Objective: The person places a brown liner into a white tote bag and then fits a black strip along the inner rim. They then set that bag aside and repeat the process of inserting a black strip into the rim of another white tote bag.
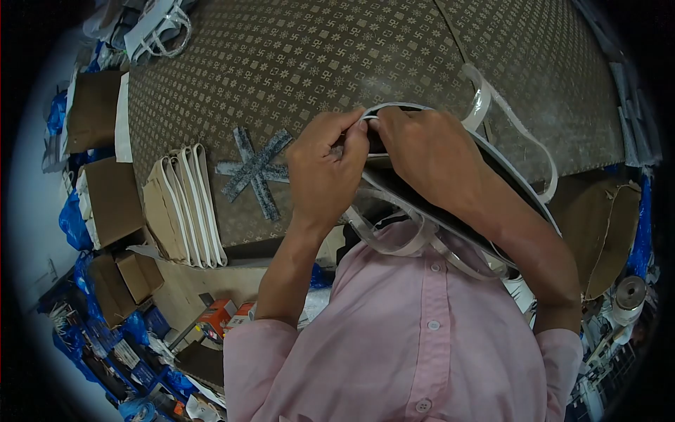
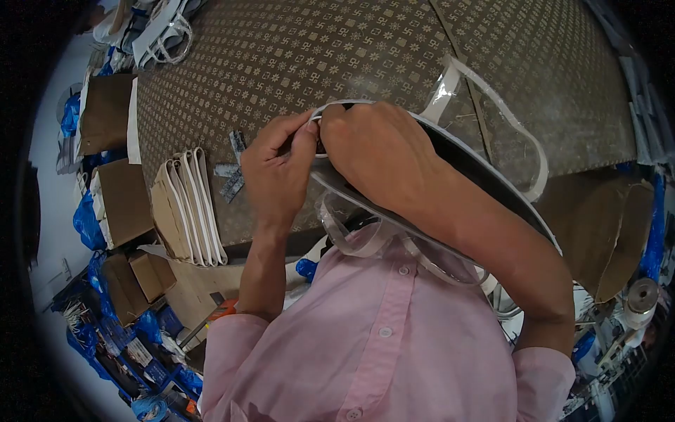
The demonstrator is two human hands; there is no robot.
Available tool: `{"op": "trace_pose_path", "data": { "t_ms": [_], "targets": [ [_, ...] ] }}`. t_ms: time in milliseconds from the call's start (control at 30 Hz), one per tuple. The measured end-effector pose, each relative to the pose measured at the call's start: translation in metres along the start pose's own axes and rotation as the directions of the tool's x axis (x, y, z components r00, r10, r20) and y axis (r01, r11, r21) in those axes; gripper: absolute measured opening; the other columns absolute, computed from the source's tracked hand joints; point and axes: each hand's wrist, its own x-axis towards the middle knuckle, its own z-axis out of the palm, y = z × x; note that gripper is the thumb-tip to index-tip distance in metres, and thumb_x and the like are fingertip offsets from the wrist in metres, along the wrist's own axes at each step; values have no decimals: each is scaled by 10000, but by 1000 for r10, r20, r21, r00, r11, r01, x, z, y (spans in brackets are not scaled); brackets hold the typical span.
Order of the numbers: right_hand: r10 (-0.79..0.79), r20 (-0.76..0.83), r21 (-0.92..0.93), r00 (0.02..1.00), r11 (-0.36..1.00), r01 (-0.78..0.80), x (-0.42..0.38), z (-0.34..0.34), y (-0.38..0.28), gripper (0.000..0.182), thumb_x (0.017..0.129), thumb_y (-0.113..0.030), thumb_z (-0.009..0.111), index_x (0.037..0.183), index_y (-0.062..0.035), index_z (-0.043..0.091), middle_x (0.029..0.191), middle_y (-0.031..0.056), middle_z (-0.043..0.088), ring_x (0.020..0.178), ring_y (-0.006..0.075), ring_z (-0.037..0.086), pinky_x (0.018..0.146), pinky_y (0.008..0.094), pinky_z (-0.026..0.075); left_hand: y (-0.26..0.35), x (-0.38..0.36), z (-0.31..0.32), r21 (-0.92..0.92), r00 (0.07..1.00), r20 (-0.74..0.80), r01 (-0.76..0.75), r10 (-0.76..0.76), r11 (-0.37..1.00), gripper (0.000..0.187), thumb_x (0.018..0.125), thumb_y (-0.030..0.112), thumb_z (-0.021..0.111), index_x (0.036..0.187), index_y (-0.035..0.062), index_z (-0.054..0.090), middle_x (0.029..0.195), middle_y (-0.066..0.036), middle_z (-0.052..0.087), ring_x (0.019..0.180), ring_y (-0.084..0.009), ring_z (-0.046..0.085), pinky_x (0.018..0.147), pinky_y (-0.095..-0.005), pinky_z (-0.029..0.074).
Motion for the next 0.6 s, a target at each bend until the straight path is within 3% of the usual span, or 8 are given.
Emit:
{"op": "trace_pose_path", "data": {
  "t_ms": [33, 100, 233, 333, 400, 467, 500, 600],
  "targets": [
    [0, -3, -1, 1000, 1000, 0, -2, -2, 0, 161, 841, -121, 533, 829, 37, 559, 681, 190, 597, 607, 307, 623, 546, 390, 489, 1, -1, 0, 45, 1000, -16, -8, 9, 999, 136, 795, -5, 572, 908, -33, 643, 747, -110, 616, 628, -154, 583, 561, -256, 448],
    [46, 42, 267, 998, 962, -55, -6, -10, 0, 182, 860, -130, 516, 863, 48, 555, 719, 216, 599, 657, 343, 614, 590, 411, 467, 1, -1, 1, 96, 999, -34, -25, 29, 995, 135, 789, -15, 575, 905, -33, 642, 749, -115, 617, 627, -162, 588, 558, -259, 450],
    [129, 116, 417, 985, 894, -166, -22, -27, -2, 194, 866, -141, 518, 893, 48, 550, 740, 231, 593, 696, 363, 604, 626, 423, 446, 2, -5, 8, 127, 975, -101, -184, 197, 975, 139, 781, -25, 579, 907, -32, 638, 744, -121, 617, 627, -173, 595, 560, -270, 459],
    [226, 57, 306, 972, 923, -233, -32, -27, 6, 196, 866, -140, 531, 903, 52, 541, 734, 214, 599, 663, 364, 597, 578, 419, 437, -1, -7, 4, 95, 985, -80, -142, 150, 985, 151, 784, -21, 573, 921, -30, 635, 753, -127, 612, 635, -191, 599, 569, -274, 463],
    [150, 33, 137, 988, 979, -154, -36, -25, 14, 157, 858, -129, 548, 870, 28, 539, 696, 181, 599, 619, 337, 601, 526, 398, 442, 0, -3, -2, 54, 995, -45, -88, 91, 995, 158, 790, -12, 566, 931, -28, 634, 765, -130, 609, 640, -203, 599, 574, -275, 464],
    [76, -28, 76, 997, 994, -74, -40, -17, 16, 133, 856, -123, 551, 843, 9, 536, 677, 165, 597, 600, 322, 601, 506, 389, 446, 10, 4, -9, 57, 987, 129, 88, -95, 995, 178, 807, 18, 562, 965, -21, 632, 790, -128, 598, 659, -201, 596, 580, -279, 456],
    [-13, -82, 4, 997, 1000, 14, -39, -16, 18, 116, 854, -117, 554, 816, -10, 532, 658, 149, 595, 580, 306, 601, 486, 379, 449, 13, 10, -11, 54, 988, 130, 75, -82, 996, 178, 807, 18, 562, 965, -21, 632, 790, -128, 598, 659, -201, 596, 580, -279, 456],
    [-23, -99, -41, 995, 999, 19, -38, -17, 16, 97, 847, -113, 562, 793, -41, 526, 632, 132, 583, 569, 290, 600, 487, 375, 461, 16, 12, -17, 216, 958, 279, -131, 67, 968, 201, 822, 49, 565, 1002, -11, 630, 805, -117, 589, 663, -179, 587, 569, -283, 439]
  ]
}}
